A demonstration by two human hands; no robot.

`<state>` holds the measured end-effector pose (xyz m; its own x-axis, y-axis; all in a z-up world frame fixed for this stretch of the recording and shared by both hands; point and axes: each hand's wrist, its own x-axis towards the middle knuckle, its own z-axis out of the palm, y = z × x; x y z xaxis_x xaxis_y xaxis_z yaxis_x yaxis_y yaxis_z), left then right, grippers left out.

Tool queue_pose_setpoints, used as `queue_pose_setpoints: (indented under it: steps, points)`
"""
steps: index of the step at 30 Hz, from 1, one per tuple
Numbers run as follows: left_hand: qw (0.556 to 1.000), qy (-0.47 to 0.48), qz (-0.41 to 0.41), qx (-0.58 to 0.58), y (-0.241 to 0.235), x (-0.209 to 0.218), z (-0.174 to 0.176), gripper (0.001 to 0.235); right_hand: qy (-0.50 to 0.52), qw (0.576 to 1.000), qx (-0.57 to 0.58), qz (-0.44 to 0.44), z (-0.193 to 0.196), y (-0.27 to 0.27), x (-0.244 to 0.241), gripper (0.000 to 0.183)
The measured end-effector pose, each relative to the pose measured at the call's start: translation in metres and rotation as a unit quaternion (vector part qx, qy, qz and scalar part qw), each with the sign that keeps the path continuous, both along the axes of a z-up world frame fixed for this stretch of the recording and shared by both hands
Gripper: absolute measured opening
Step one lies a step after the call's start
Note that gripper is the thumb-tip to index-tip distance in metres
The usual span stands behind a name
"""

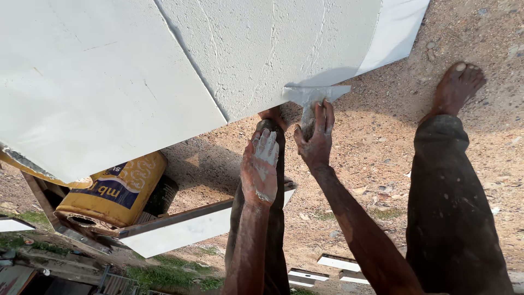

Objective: The person applies a gray cement-like paste to the surface of white rectangular panels using a trowel. They repeatedly scoop paste from a container and spread it evenly across the panel surface. The person then walks to a mixing station and scoops more paste from a basin.

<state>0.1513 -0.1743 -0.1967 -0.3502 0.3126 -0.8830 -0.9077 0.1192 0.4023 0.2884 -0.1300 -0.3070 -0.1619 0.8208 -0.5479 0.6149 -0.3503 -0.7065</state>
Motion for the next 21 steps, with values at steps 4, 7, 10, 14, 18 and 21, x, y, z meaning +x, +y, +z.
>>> queue_pose_setpoints:
  steps: [4, 7, 10, 14, 18, 21]
  points:
    - [0.998, -0.033, 0.027, -0.046, -0.02, -0.003, -0.026, 0.069, 0.042, 0.995, -0.055, 0.068, 0.043, 0.012, 0.02, 0.082]
    - [0.99, -0.103, 0.071, -0.057, -0.001, 0.018, -0.056, 0.065, 0.083, 0.988, -0.016, 0.126, 0.089, 0.046, 0.053, 0.081]
    - [0.967, -0.209, 0.133, -0.053, 0.034, 0.047, -0.075, 0.071, 0.138, 0.979, -0.028, 0.146, 0.148, 0.073, 0.072, 0.079]
    - [0.952, -0.22, 0.199, 0.075, 0.064, 0.052, -0.047, 0.081, 0.171, 0.969, -0.044, 0.175, 0.204, 0.094, 0.061, 0.076]
    - [0.942, -0.188, 0.207, 0.184, 0.085, 0.056, 0.019, 0.091, 0.168, 0.959, -0.069, 0.219, 0.234, 0.083, 0.056, 0.075]
    - [0.957, -0.098, 0.22, 0.159, 0.097, 0.022, 0.059, 0.097, 0.157, 0.949, -0.1, 0.253, 0.223, 0.082, 0.06, 0.073]
